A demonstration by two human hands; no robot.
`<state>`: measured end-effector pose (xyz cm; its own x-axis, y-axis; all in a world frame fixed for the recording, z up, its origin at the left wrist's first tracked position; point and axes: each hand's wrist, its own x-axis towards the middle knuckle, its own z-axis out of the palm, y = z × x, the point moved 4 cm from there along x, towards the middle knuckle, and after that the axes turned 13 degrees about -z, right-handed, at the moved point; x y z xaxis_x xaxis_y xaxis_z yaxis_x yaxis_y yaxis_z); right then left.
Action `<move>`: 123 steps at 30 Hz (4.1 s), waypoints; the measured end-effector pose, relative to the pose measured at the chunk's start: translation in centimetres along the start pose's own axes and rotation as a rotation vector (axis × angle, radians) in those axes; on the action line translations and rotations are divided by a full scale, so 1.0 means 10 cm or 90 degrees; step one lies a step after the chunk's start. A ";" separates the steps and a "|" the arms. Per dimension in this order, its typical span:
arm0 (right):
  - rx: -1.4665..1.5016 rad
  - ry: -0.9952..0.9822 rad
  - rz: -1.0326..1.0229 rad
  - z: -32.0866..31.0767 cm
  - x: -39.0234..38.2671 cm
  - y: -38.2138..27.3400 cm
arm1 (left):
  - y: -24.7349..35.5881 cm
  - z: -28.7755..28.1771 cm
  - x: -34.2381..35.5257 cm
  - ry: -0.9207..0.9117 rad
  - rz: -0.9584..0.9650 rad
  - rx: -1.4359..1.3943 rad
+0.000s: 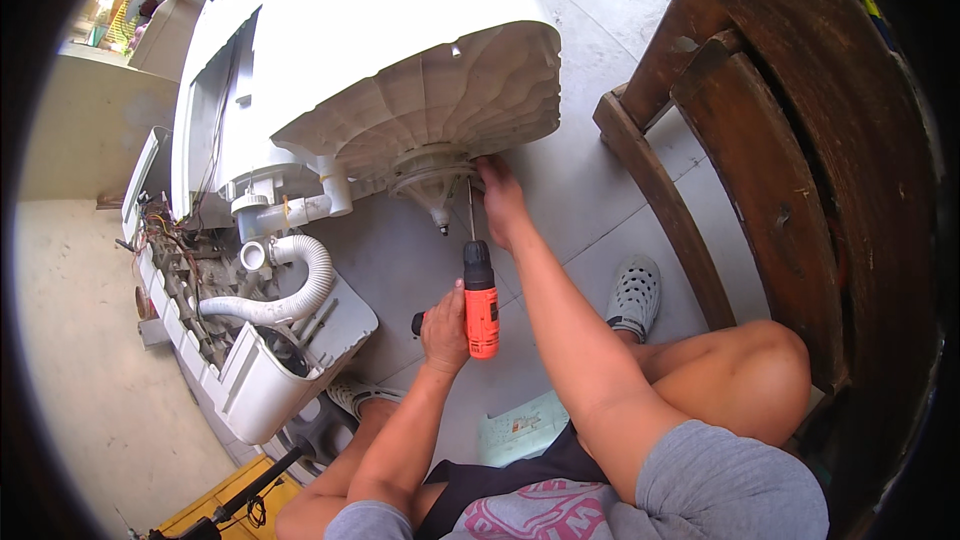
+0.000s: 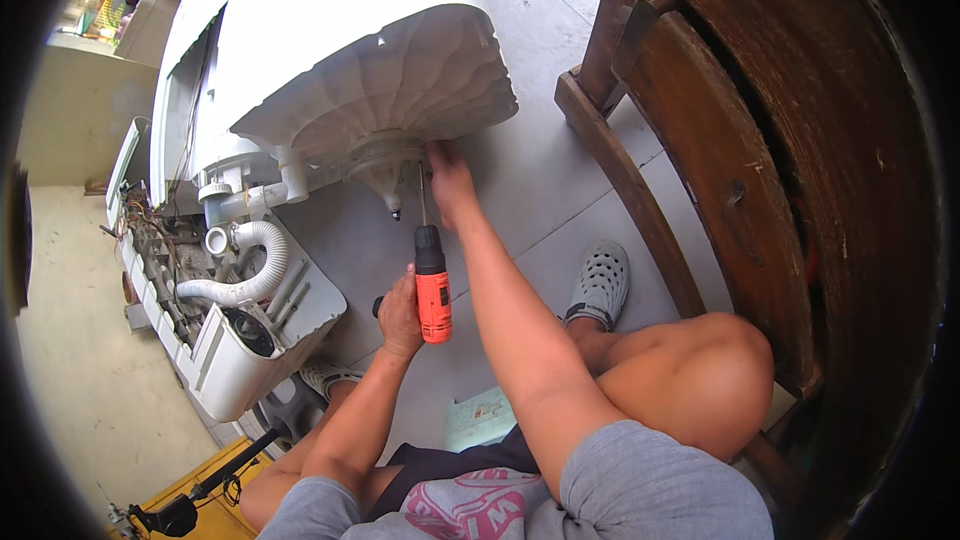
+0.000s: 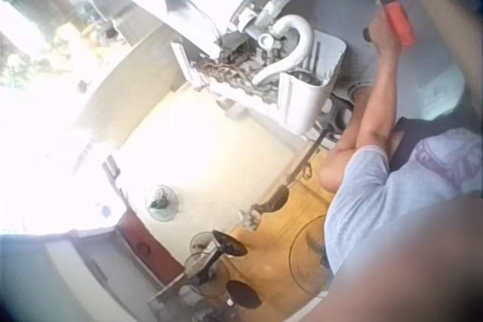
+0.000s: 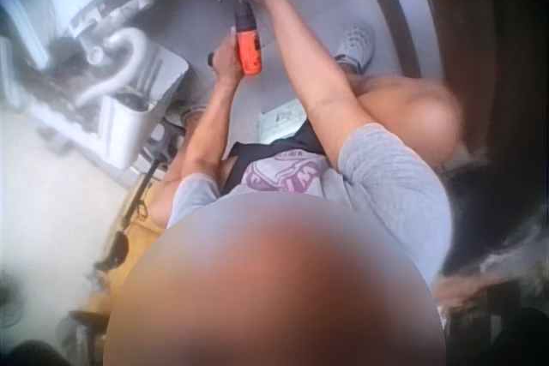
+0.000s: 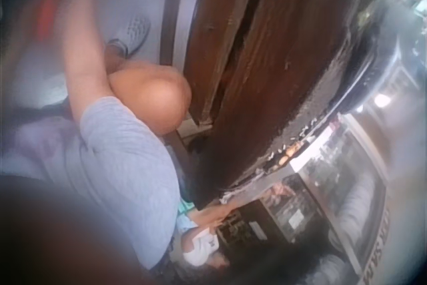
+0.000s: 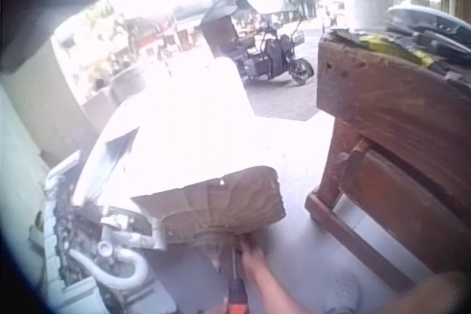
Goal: The person removes the top panel of a washing machine, then uses a cordless drill to unscrew and remove the central agitator assembly. They wipe the removed part with a cloth and place it on the floor.
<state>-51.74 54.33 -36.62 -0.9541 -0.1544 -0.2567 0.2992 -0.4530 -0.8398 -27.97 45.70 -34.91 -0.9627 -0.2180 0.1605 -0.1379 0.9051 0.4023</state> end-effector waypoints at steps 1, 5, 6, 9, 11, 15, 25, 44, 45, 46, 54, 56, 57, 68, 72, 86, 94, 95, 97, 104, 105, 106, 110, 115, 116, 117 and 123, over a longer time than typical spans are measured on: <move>0.014 0.006 0.019 0.00 -0.01 0.01 | 0.00 0.01 0.01 0.014 0.011 -0.012; 0.008 0.001 -0.001 0.01 -0.01 -0.01 | 0.00 0.10 0.02 0.020 0.002 0.014; 0.015 0.005 -0.010 0.01 -0.01 -0.02 | 0.02 0.12 0.01 0.024 0.002 0.022; 0.033 0.009 -0.008 0.04 -0.02 -0.04 | 0.06 0.14 -0.02 0.034 -0.004 0.019; 0.035 0.010 -0.005 0.05 -0.03 -0.07 | 0.07 0.15 -0.02 0.039 -0.008 0.016; 0.021 0.005 -0.003 0.06 -0.05 -0.10 | 0.07 0.14 0.00 0.059 0.005 0.026; -0.043 0.014 -0.042 -0.03 0.04 -0.01 | -0.06 0.08 0.05 0.059 0.049 0.003; 0.027 -0.004 -0.044 -0.01 0.02 -0.01 | 0.02 0.19 0.04 0.054 0.034 0.019; 0.020 -0.002 -0.038 -0.01 0.02 0.00 | 0.00 0.19 0.03 0.055 0.031 0.008; 0.011 0.009 -0.027 -0.02 0.02 0.01 | -0.01 0.19 0.03 0.055 0.029 -0.003; 0.028 -0.017 -0.024 -0.07 0.07 0.08 | -0.08 0.35 -0.01 0.036 0.017 -0.069; 0.030 -0.023 -0.023 -0.06 0.09 0.07 | -0.11 0.37 0.00 0.027 0.020 -0.073; 0.027 -0.025 -0.024 -0.06 0.09 0.06 | -0.12 0.37 0.00 0.021 0.021 -0.068; -0.025 -0.010 -0.045 0.01 0.03 -0.08 | 0.13 0.29 -0.01 -0.019 -0.030 -0.191; -0.041 -0.028 -0.034 -0.03 0.04 -0.08 | 0.26 0.49 -0.11 -0.055 -0.107 -0.340; -0.032 -0.013 -0.032 -0.10 0.06 0.00 | -0.16 0.15 0.05 -0.132 -0.031 -0.238; -0.026 -0.017 -0.015 -0.03 0.03 -0.08 | 0.11 0.20 0.02 -0.011 -0.055 -0.038; -0.017 -0.027 -0.035 -0.02 0.03 -0.09 | 0.13 0.23 0.01 -0.005 -0.054 -0.042; -0.004 -0.018 -0.039 -0.02 0.02 -0.07 | 0.11 0.26 0.01 -0.014 -0.051 -0.102; -0.013 -0.002 -0.087 0.00 0.02 -0.02 | 0.12 0.20 0.04 -0.025 -0.022 -0.166; 0.003 -0.007 -0.081 0.00 0.01 -0.02 | 0.11 0.19 0.05 -0.014 -0.024 -0.146; 0.017 0.002 -0.055 0.00 0.00 -0.02 | 0.11 0.18 0.06 -0.015 -0.022 -0.128; -0.006 -0.012 -0.059 -0.01 -0.02 -0.09 | 0.06 0.10 0.07 -0.001 -0.011 -0.124; -0.021 -0.022 -0.062 -0.02 -0.01 -0.12 | 0.06 0.09 0.03 -0.003 -0.015 -0.122; -0.023 -0.026 -0.061 -0.02 -0.01 -0.12 | 0.07 0.09 0.02 0.001 -0.015 -0.119; -0.026 -0.030 -0.060 -0.02 -0.01 -0.12 | 0.08 0.10 0.01 0.003 -0.016 -0.119; -0.027 -0.037 -0.069 0.00 -0.03 -0.15 | 0.11 0.11 -0.04 -0.006 -0.022 -0.109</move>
<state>-51.91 55.10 -35.28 -0.9782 -0.1568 -0.1360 0.1918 -0.4324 -0.8810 -28.03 47.18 -35.54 -0.9602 -0.2441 0.1354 -0.1304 0.8211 0.5557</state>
